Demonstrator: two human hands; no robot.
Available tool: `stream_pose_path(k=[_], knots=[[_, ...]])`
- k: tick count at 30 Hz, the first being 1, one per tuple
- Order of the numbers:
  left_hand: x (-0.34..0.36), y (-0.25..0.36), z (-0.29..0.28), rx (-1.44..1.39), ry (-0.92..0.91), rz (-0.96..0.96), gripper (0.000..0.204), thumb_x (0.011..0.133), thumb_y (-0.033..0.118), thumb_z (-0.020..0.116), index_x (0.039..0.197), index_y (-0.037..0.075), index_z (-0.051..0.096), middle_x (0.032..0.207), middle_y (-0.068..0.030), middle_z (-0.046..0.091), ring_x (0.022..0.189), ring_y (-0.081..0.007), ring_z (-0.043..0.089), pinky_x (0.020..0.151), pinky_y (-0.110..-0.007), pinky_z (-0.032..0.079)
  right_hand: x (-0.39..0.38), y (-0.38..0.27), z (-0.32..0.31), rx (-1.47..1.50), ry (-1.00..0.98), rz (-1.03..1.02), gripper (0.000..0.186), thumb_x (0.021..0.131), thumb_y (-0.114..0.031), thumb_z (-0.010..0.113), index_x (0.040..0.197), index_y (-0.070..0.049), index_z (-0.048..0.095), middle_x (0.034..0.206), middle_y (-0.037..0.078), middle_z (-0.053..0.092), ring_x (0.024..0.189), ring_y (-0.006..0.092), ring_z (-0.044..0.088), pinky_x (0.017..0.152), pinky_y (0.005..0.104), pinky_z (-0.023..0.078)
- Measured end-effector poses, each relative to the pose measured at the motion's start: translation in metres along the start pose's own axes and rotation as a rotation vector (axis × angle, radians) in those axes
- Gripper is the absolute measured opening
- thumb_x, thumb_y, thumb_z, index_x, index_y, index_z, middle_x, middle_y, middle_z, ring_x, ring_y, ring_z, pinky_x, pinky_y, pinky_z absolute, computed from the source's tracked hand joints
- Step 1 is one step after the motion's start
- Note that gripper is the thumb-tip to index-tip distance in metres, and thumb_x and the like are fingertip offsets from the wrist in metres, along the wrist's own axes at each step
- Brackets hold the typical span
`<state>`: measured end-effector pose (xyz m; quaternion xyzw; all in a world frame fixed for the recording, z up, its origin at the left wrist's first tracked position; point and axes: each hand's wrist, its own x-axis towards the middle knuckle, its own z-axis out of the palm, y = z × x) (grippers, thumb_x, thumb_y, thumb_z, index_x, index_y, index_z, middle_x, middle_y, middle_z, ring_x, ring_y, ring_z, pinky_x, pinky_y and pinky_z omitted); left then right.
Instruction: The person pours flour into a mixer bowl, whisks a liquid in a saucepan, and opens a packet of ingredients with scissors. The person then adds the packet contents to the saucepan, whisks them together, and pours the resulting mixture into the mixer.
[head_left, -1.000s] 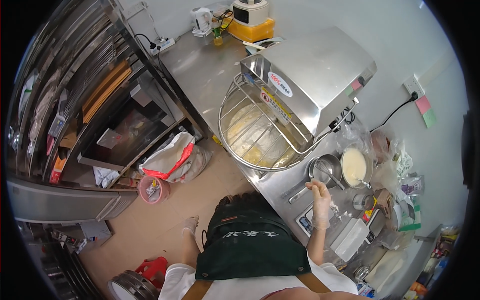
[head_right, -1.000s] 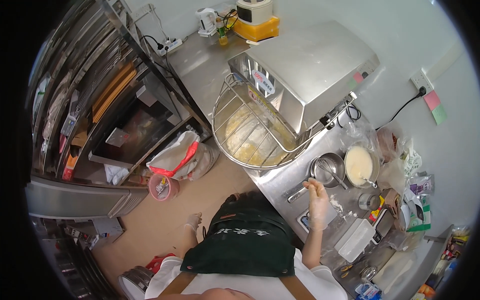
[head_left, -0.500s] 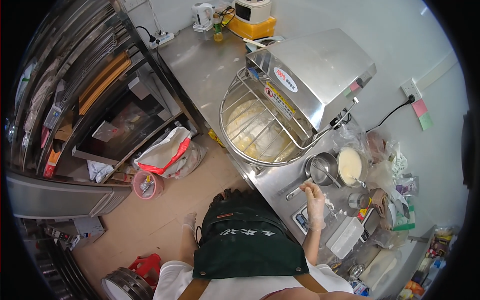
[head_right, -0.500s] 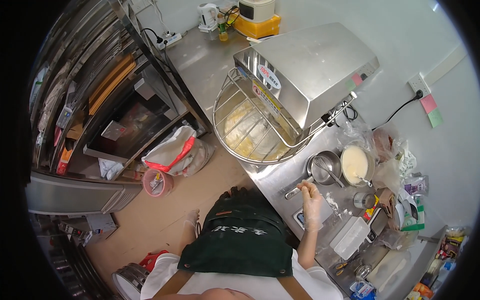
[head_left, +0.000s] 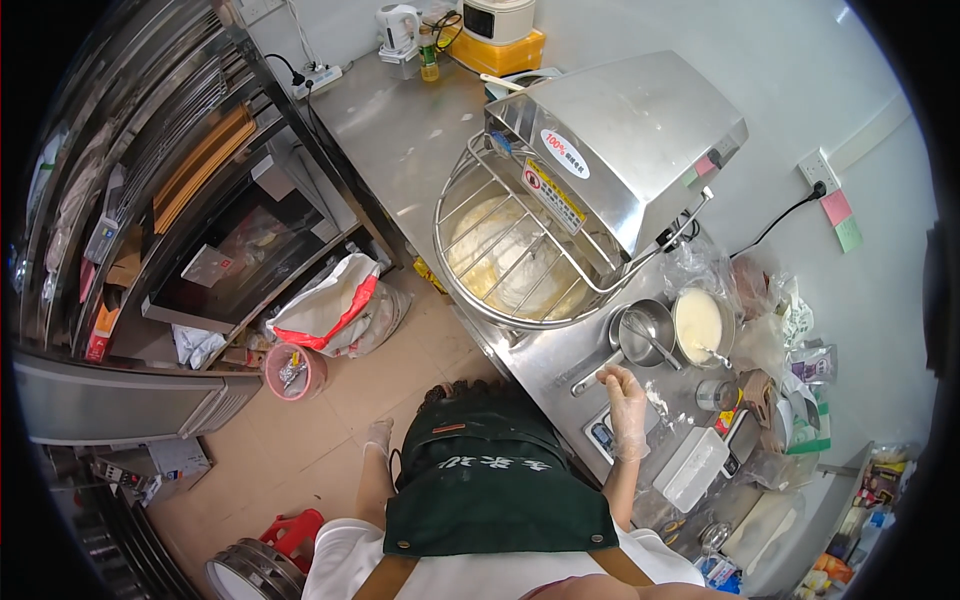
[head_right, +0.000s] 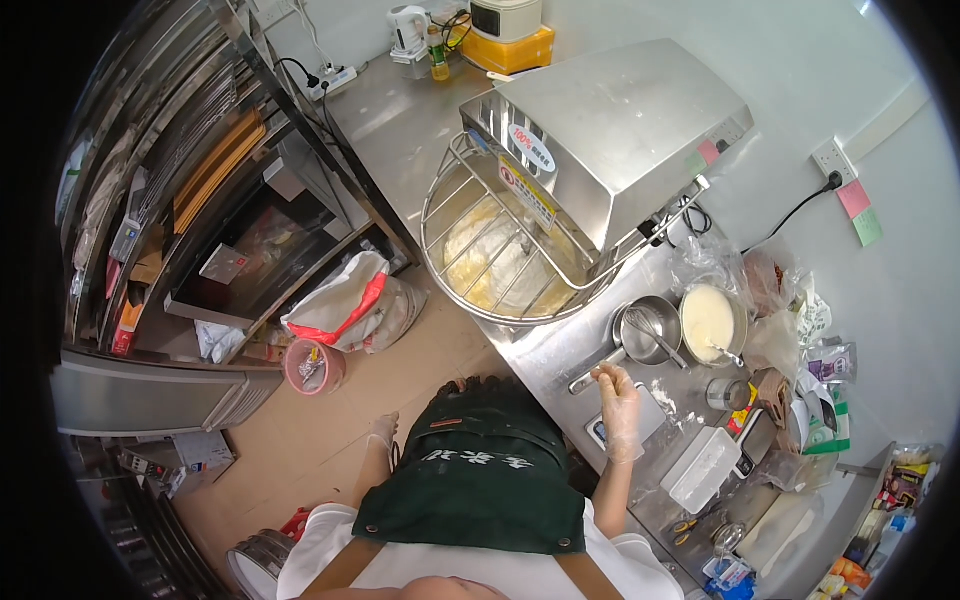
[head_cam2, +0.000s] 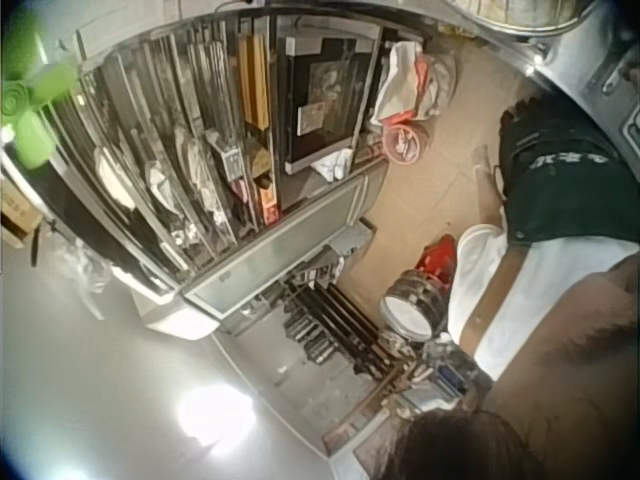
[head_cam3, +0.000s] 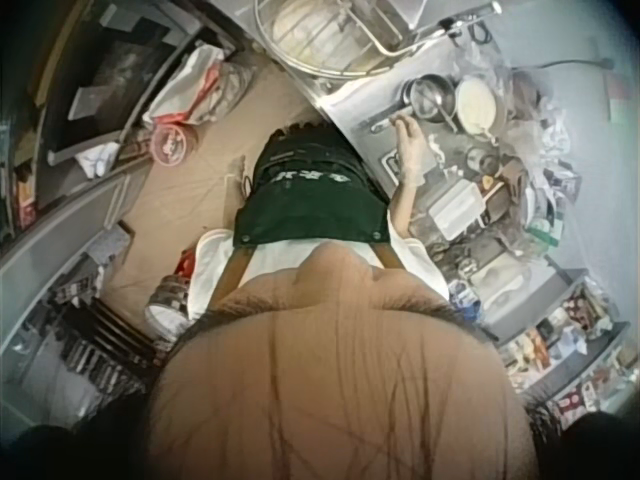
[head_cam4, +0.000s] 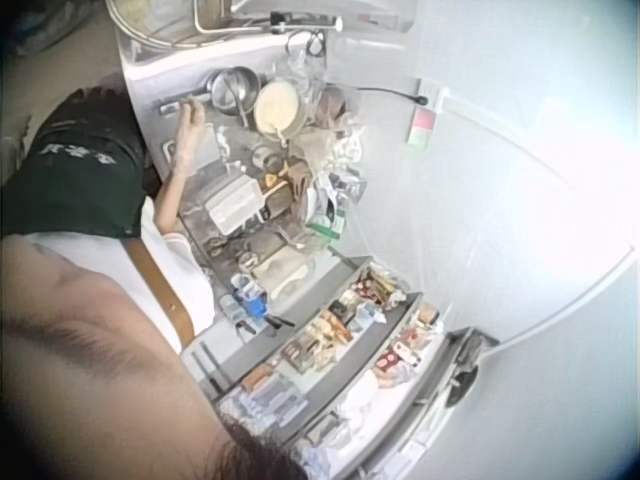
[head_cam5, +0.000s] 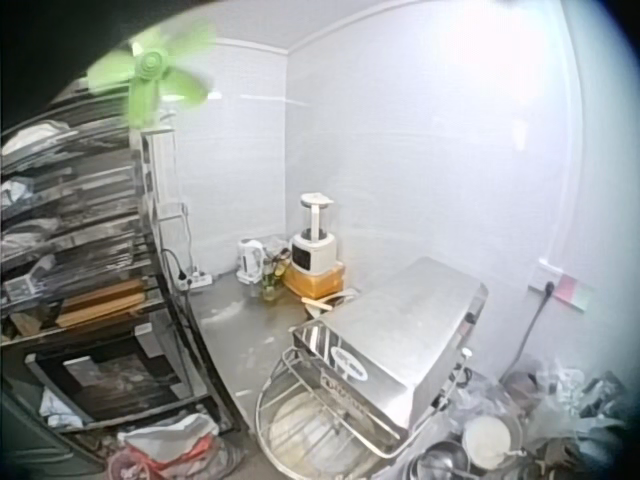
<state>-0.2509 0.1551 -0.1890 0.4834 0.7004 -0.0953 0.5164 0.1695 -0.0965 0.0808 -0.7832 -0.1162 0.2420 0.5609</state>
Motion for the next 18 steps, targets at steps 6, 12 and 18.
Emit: stream_pose_path(k=[6,12,18], knots=[[-0.008,0.000,0.001,-0.107,0.093,-0.051,0.038,0.090,0.036,0.064,0.099,-0.001,0.070,0.080,-0.0087,0.065,0.078,-0.0243,0.059,0.082,-0.040,0.047,0.000,0.000,0.001,-0.023,0.000,0.002,0.024,0.098,-0.009,0.054,0.116,0.005,0.062,0.100,0.009,0.069,0.096,0.0148,0.062,0.092,0.0277,0.046],[0.015,-0.017,-0.003,0.034,0.088,-0.032,0.040,0.090,0.037,0.062,0.100,-0.001,0.069,0.085,-0.0100,0.067,0.083,-0.0247,0.061,0.084,-0.040,0.047,0.003,-0.003,0.004,-0.062,-0.015,0.020,0.024,0.097,-0.008,0.054,0.116,0.005,0.062,0.101,0.009,0.069,0.097,0.0148,0.062,0.092,0.0266,0.046],[0.006,-0.006,-0.001,-0.027,0.015,-0.037,0.055,0.092,0.043,0.060,0.122,-0.004,0.061,0.106,-0.0192,0.067,0.091,-0.0281,0.064,0.082,-0.042,0.051,0.002,-0.008,0.005,-0.113,-0.014,0.032,0.026,0.096,-0.010,0.055,0.117,0.005,0.062,0.101,0.009,0.070,0.098,0.0147,0.063,0.092,0.0264,0.045]])
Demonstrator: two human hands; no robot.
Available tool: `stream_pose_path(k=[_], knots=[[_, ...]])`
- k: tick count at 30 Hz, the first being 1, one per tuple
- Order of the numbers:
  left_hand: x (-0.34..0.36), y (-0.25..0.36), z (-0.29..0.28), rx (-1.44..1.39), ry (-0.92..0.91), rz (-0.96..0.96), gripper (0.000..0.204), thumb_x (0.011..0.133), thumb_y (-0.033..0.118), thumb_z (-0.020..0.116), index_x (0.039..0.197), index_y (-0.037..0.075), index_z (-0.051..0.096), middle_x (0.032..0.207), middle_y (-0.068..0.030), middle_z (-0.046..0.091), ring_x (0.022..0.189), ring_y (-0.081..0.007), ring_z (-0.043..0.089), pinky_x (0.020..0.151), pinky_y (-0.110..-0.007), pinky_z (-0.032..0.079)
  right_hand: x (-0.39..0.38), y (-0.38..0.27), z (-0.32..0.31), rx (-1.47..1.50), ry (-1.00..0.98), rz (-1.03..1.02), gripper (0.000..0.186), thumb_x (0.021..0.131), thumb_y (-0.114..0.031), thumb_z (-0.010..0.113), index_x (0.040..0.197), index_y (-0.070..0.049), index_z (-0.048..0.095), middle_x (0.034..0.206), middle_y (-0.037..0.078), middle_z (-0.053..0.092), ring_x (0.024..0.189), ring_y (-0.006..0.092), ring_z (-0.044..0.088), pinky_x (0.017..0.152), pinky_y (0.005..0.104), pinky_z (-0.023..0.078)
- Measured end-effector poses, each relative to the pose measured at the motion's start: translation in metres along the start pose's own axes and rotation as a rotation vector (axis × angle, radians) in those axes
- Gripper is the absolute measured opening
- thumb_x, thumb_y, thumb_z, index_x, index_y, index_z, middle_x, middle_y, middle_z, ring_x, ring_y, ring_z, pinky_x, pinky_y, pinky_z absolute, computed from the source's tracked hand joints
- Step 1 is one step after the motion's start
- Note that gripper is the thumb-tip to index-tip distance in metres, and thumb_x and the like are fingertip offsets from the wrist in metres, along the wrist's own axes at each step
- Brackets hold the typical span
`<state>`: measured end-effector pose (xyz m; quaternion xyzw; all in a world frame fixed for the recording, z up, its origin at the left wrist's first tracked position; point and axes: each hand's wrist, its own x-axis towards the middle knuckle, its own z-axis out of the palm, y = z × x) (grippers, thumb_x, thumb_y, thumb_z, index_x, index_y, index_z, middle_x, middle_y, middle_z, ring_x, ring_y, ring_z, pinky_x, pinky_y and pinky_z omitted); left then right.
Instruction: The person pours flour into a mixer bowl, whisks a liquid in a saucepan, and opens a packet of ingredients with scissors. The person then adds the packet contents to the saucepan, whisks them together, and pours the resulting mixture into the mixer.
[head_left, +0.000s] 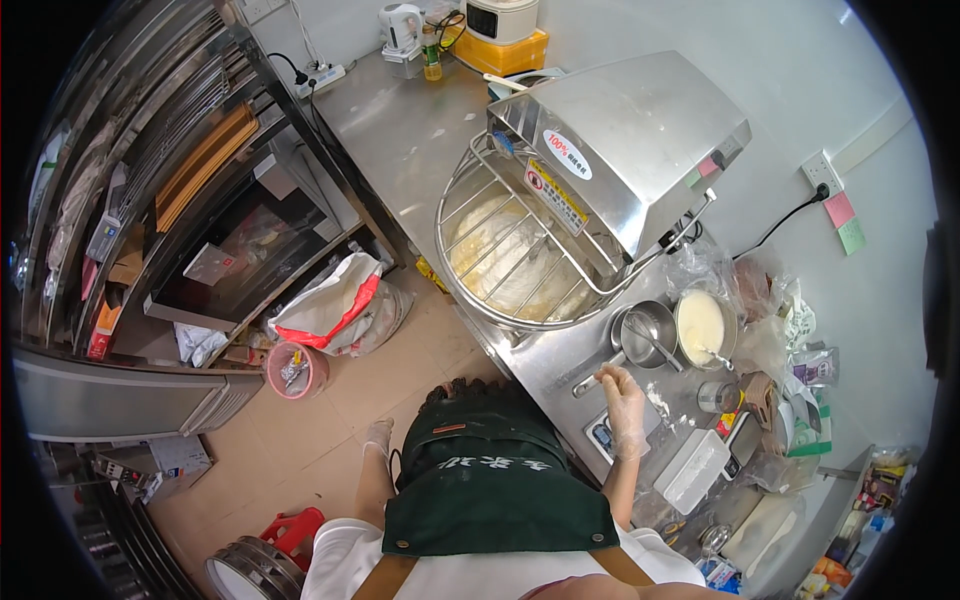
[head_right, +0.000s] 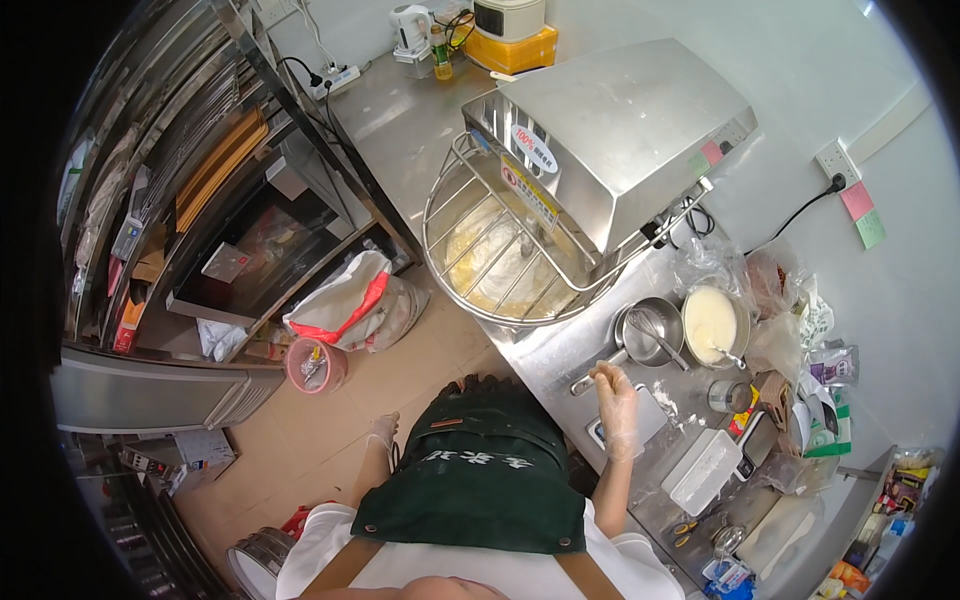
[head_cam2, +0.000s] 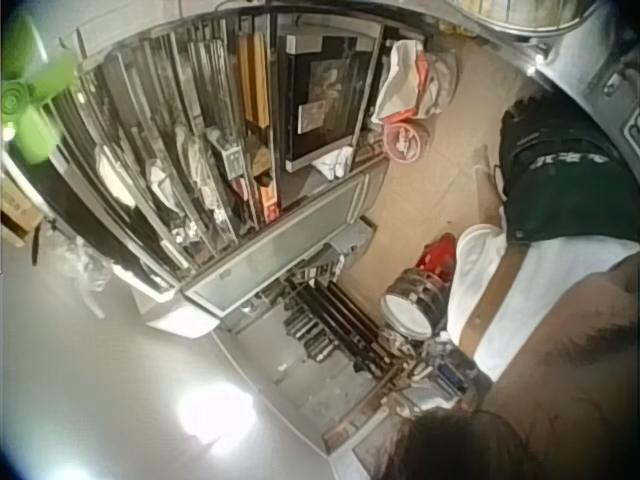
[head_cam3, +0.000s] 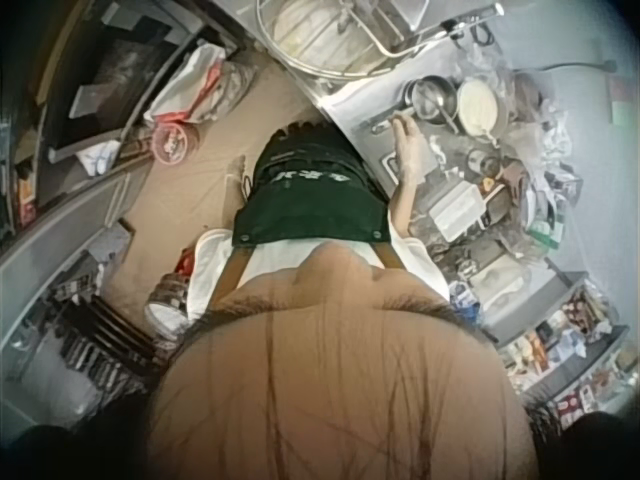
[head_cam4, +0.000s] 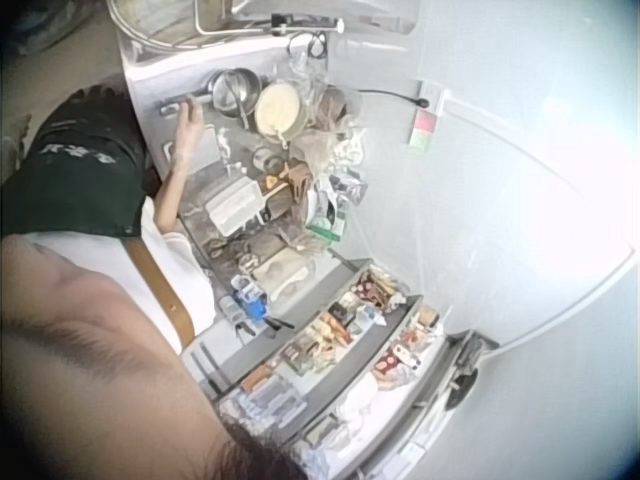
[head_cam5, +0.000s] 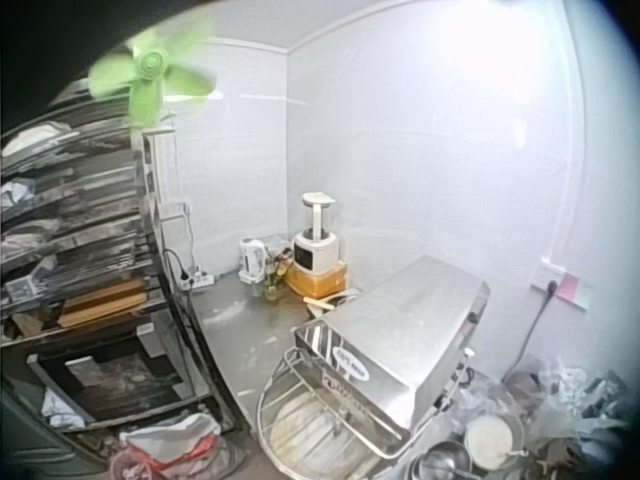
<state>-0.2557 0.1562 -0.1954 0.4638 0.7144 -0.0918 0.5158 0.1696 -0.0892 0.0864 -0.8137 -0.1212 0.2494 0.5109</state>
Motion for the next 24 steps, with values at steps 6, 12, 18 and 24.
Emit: stream_pose_path(k=[6,12,18,24], knots=[[-0.015,0.008,-0.001,0.030,-0.030,-0.006,0.056,0.092,0.045,0.059,0.121,-0.003,0.062,0.104,-0.0159,0.067,0.090,-0.0262,0.063,0.079,-0.042,0.050,-0.001,-0.001,-0.002,-0.016,-0.003,0.011,0.028,0.096,-0.011,0.056,0.118,0.005,0.062,0.103,0.011,0.071,0.099,0.0155,0.064,0.092,0.0274,0.046],[-0.026,0.009,0.012,-0.105,0.067,0.002,0.039,0.089,0.035,0.065,0.103,-0.001,0.069,0.081,-0.0085,0.065,0.078,-0.0221,0.059,0.080,-0.039,0.048,0.003,-0.005,-0.001,-0.076,-0.011,0.023,0.027,0.095,-0.011,0.057,0.117,0.003,0.064,0.102,0.010,0.072,0.097,0.0148,0.064,0.090,0.0268,0.047],[-0.019,-0.002,0.018,-0.072,0.013,-0.045,0.047,0.091,0.044,0.061,0.117,0.005,0.065,0.096,-0.0072,0.065,0.081,-0.0190,0.058,0.065,-0.036,0.046,0.017,-0.008,0.000,-0.139,-0.067,0.010,0.026,0.094,-0.011,0.057,0.115,0.002,0.065,0.101,0.009,0.072,0.095,0.0135,0.064,0.088,0.0259,0.047],[-0.054,-0.029,0.031,-0.238,0.104,-0.081,0.050,0.090,0.045,0.061,0.117,0.003,0.064,0.095,-0.0067,0.064,0.081,-0.0181,0.057,0.069,-0.036,0.047,0.031,-0.018,0.028,-0.206,-0.416,-0.062,0.024,0.095,-0.010,0.058,0.113,0.002,0.066,0.101,0.006,0.071,0.093,0.0123,0.063,0.085,0.0264,0.048]])
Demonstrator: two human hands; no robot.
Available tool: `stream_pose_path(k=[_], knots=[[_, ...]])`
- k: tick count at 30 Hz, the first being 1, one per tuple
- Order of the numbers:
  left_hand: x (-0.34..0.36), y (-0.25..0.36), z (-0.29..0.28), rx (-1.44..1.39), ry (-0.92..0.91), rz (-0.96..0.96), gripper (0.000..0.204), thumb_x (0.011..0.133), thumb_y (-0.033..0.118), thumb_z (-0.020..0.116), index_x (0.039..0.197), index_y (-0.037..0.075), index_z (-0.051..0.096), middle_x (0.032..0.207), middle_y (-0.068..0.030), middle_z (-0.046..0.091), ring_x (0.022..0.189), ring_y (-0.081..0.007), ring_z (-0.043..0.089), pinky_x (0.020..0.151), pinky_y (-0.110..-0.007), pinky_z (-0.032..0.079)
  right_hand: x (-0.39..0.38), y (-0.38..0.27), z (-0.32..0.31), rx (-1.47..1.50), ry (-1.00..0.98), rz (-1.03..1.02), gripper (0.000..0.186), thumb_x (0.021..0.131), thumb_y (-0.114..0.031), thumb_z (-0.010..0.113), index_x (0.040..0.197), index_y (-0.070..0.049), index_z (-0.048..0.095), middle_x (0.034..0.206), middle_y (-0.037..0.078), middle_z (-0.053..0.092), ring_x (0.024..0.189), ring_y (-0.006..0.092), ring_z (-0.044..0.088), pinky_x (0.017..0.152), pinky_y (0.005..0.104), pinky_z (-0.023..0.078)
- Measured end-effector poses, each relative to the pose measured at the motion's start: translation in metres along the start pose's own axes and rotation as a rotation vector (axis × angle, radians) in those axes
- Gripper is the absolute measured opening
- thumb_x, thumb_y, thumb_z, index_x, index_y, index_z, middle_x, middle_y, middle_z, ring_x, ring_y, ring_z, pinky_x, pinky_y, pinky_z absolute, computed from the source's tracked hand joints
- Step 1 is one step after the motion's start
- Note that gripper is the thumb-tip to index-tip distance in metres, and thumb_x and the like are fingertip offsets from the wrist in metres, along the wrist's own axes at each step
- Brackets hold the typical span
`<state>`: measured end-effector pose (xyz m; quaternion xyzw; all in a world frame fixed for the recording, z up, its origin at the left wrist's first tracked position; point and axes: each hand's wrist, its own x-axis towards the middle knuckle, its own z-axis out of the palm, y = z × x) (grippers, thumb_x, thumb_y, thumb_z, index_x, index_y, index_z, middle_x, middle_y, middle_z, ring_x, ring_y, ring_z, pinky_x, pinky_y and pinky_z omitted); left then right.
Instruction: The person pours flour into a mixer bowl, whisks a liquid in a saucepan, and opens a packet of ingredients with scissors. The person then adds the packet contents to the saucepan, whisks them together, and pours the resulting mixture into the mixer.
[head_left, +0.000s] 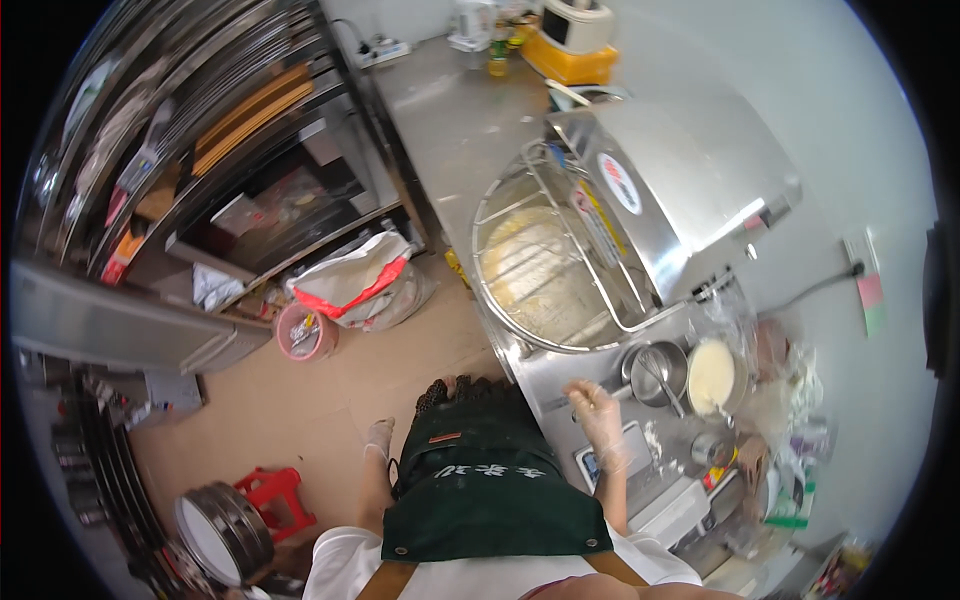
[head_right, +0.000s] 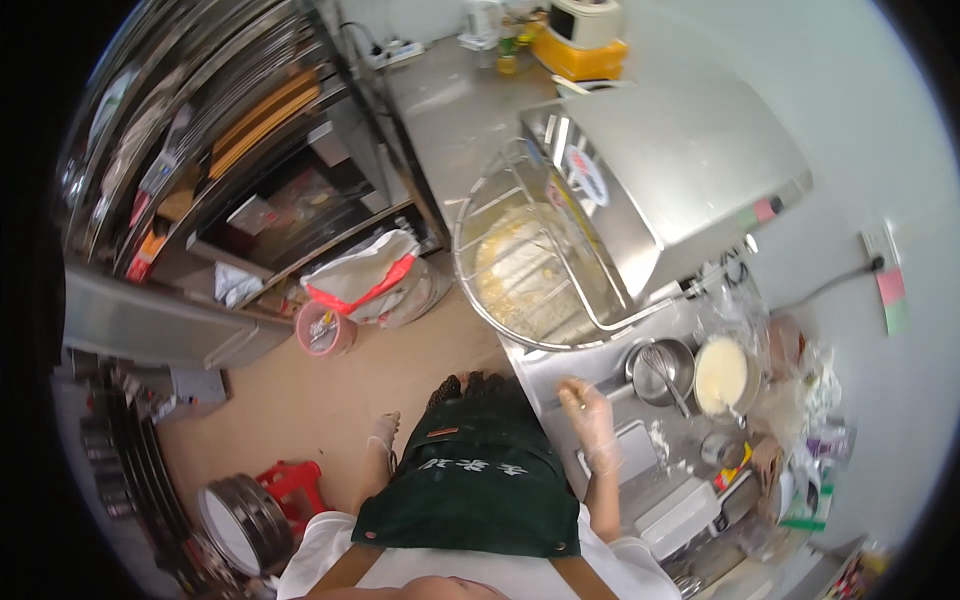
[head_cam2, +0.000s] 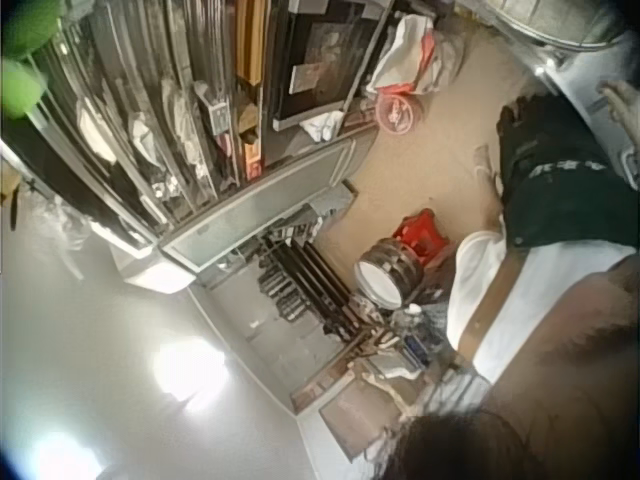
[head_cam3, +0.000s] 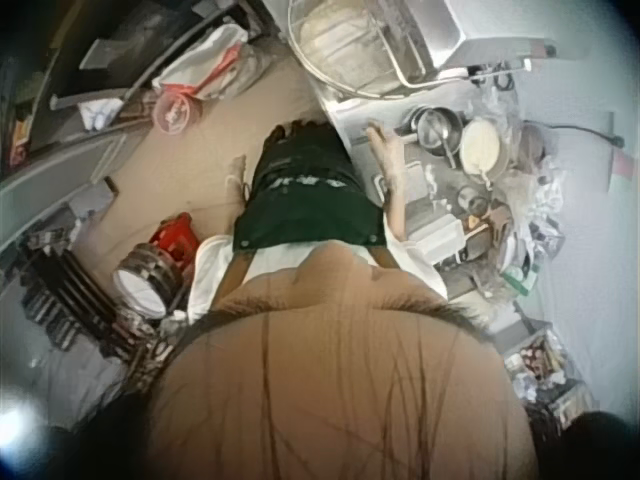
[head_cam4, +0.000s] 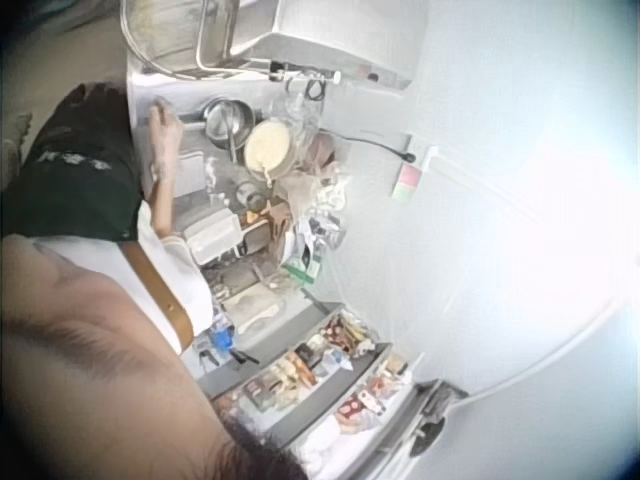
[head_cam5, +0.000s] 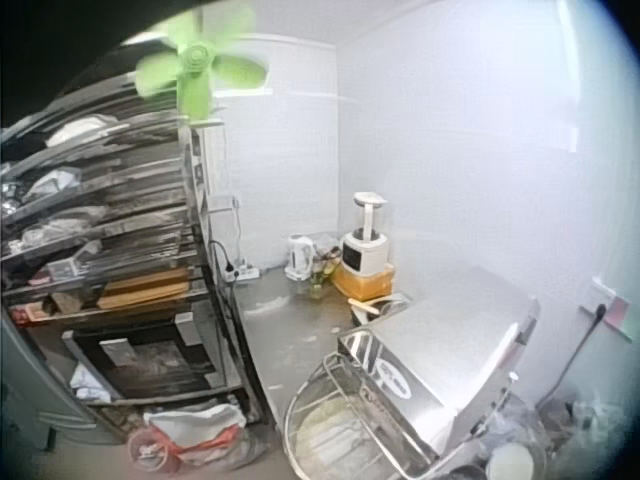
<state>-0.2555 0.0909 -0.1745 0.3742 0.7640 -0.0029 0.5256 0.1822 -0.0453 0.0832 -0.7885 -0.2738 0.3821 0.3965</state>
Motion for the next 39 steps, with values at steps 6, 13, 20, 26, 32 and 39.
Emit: stream_pose_path(k=[6,13,20,26,32,39], knots=[[-0.054,-0.061,0.004,-0.044,0.182,-0.039,0.049,0.090,0.036,0.059,0.126,0.002,0.061,0.128,-0.0187,0.062,0.123,-0.0329,0.056,0.102,-0.041,0.043,0.024,-0.023,0.039,0.066,-0.464,-0.097,0.025,0.095,-0.010,0.057,0.116,0.001,0.065,0.103,0.007,0.071,0.099,0.0144,0.063,0.091,0.0275,0.047],[-0.158,-0.120,0.012,-0.340,0.385,-0.469,0.039,0.092,0.031,0.056,0.121,0.006,0.065,0.126,-0.0176,0.063,0.120,-0.0341,0.058,0.098,-0.041,0.047,0.044,-0.037,0.067,0.026,-0.608,-0.196,0.022,0.095,-0.006,0.057,0.113,0.005,0.064,0.099,0.008,0.071,0.097,0.0162,0.064,0.093,0.0280,0.046],[-0.150,-0.213,0.045,0.265,0.219,-0.274,0.034,0.093,0.024,0.053,0.118,0.008,0.067,0.125,-0.0185,0.062,0.112,-0.0350,0.062,0.091,-0.042,0.052,0.048,-0.031,0.088,-0.075,-0.641,-0.324,0.027,0.094,-0.008,0.055,0.117,0.004,0.063,0.102,0.012,0.070,0.097,0.0188,0.064,0.094,0.0311,0.046],[-0.164,-0.201,-0.015,-0.664,0.498,-0.307,0.047,0.092,0.033,0.053,0.130,0.006,0.059,0.131,-0.0208,0.059,0.119,-0.0388,0.056,0.100,-0.043,0.045,0.006,-0.056,0.161,-0.161,-0.771,-0.370,0.023,0.096,-0.007,0.054,0.115,0.004,0.061,0.104,0.012,0.068,0.097,0.0185,0.063,0.094,0.0307,0.047],[-0.205,-0.257,-0.069,-0.738,0.503,-0.252,0.048,0.093,0.036,0.052,0.131,0.006,0.059,0.131,-0.0248,0.058,0.122,-0.0394,0.054,0.102,-0.043,0.043,-0.058,-0.084,0.276,-0.244,-0.957,-0.515,0.023,0.095,-0.007,0.056,0.115,0.004,0.062,0.104,0.013,0.068,0.095,0.0194,0.065,0.090,0.0306,0.050],[-0.227,-0.359,-0.073,-1.053,0.984,-0.541,0.041,0.094,0.031,0.054,0.124,0.005,0.062,0.123,-0.0203,0.064,0.115,-0.0327,0.061,0.098,-0.039,0.046,-0.134,-0.114,0.405,-0.532,-1.356,-0.718,0.022,0.093,-0.006,0.060,0.111,0.003,0.065,0.099,0.012,0.071,0.095,0.0188,0.067,0.089,0.0297,0.051]])
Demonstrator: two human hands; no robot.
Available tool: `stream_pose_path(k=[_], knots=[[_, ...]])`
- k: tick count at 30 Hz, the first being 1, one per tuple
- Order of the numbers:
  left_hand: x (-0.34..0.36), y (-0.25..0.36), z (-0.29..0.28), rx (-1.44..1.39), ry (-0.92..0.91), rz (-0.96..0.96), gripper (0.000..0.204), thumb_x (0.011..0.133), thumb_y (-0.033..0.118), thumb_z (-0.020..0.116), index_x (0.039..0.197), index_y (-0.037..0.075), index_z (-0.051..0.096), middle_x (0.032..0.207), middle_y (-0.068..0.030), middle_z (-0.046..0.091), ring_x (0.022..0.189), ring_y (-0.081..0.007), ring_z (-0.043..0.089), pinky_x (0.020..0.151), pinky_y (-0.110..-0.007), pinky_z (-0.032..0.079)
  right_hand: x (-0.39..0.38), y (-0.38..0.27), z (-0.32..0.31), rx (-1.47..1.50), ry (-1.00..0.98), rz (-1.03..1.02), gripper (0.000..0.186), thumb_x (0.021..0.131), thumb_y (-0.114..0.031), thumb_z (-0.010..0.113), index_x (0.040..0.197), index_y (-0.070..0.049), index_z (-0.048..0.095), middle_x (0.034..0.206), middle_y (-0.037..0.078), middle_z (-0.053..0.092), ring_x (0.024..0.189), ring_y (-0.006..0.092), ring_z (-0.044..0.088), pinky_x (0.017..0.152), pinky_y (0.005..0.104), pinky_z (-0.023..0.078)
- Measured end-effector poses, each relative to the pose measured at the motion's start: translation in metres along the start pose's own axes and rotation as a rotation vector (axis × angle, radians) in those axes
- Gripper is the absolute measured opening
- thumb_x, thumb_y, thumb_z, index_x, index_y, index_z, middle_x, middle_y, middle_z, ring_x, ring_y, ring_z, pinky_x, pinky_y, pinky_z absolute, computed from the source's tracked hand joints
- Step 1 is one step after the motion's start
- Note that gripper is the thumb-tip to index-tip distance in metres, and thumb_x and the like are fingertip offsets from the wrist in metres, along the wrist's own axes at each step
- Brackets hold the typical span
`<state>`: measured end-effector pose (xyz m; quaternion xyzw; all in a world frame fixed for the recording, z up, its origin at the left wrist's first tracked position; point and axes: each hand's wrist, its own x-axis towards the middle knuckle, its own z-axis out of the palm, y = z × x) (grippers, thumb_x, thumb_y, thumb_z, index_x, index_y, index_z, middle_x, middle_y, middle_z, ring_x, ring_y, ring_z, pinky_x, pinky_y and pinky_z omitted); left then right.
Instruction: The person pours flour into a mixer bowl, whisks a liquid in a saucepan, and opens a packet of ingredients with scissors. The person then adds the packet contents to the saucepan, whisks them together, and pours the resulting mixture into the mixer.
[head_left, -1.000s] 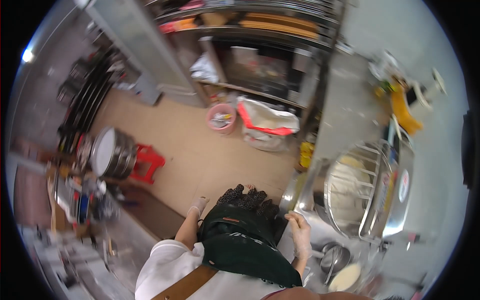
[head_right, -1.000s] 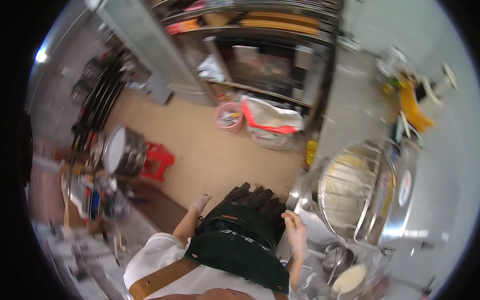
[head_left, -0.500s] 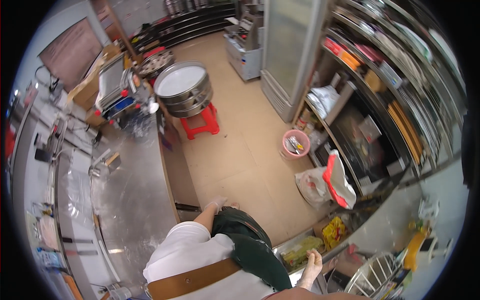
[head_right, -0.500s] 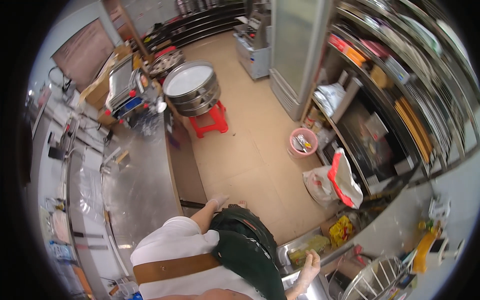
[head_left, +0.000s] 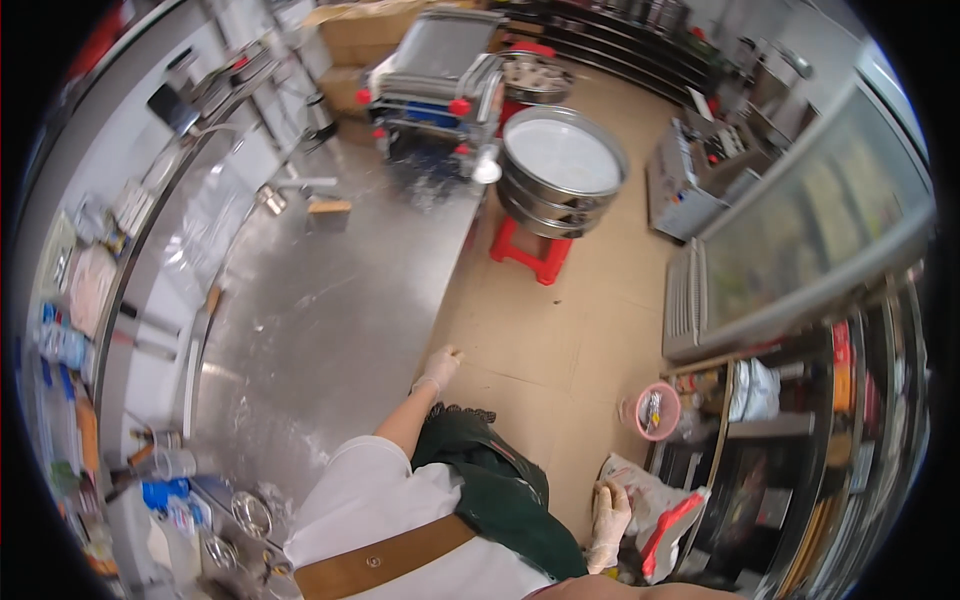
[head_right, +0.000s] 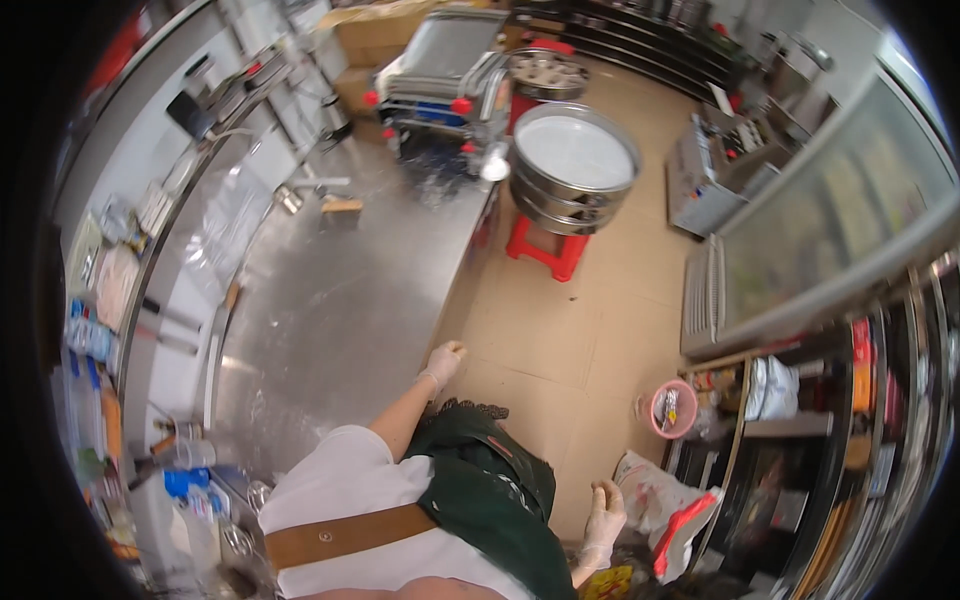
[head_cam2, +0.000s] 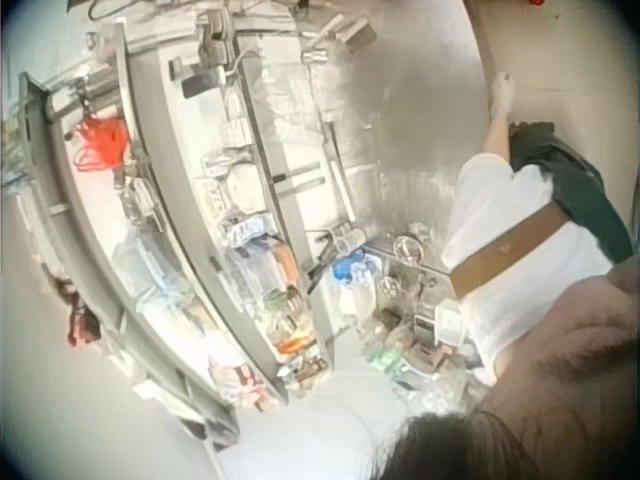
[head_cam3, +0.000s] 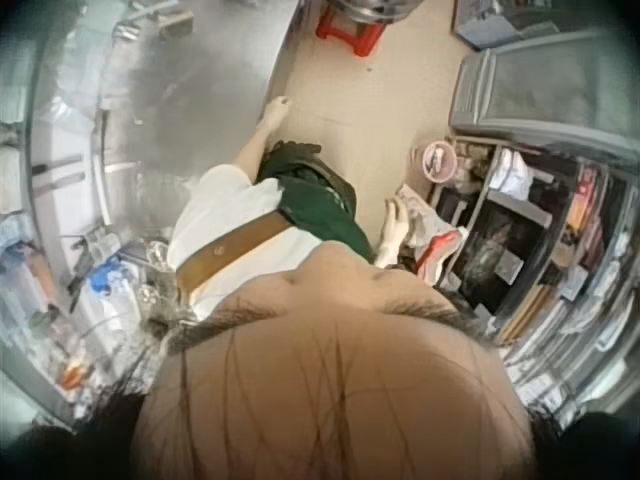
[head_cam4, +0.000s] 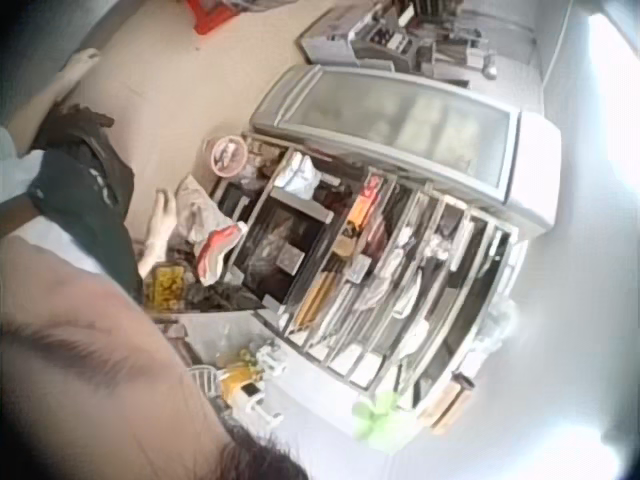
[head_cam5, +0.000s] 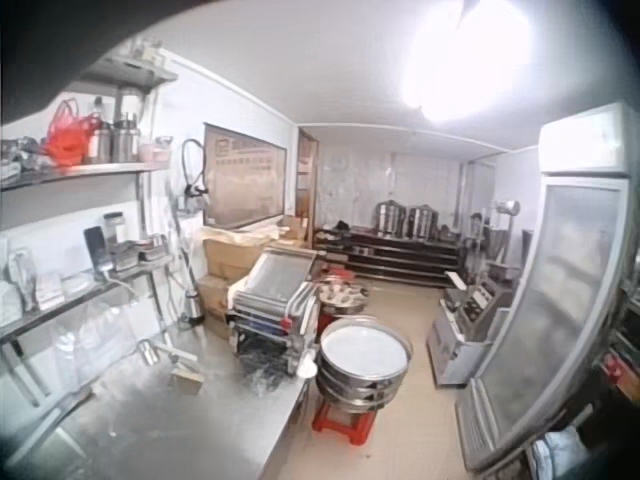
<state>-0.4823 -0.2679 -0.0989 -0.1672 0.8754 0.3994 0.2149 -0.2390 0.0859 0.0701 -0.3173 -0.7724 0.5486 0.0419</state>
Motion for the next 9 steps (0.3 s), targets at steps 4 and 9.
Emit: stream_pose_path(k=[4,9], knots=[[-0.006,-0.025,-0.034,-0.547,0.362,-0.105,0.034,0.093,0.026,0.057,0.120,0.006,0.065,0.111,-0.0163,0.069,0.104,-0.0274,0.065,0.093,-0.036,0.048,0.083,-0.048,0.027,-0.293,-0.282,-0.149,0.021,0.091,-0.008,0.061,0.108,0.003,0.067,0.096,0.013,0.072,0.094,0.0191,0.068,0.088,0.0301,0.051],[-0.029,-0.030,-0.055,-0.724,0.547,-0.391,0.031,0.094,0.026,0.058,0.116,0.008,0.068,0.111,-0.0135,0.069,0.102,-0.0237,0.065,0.091,-0.035,0.049,0.184,-0.090,0.083,-0.392,-0.488,-0.239,0.027,0.092,-0.011,0.062,0.116,0.002,0.066,0.104,0.015,0.072,0.099,0.0215,0.068,0.089,0.0307,0.051]])
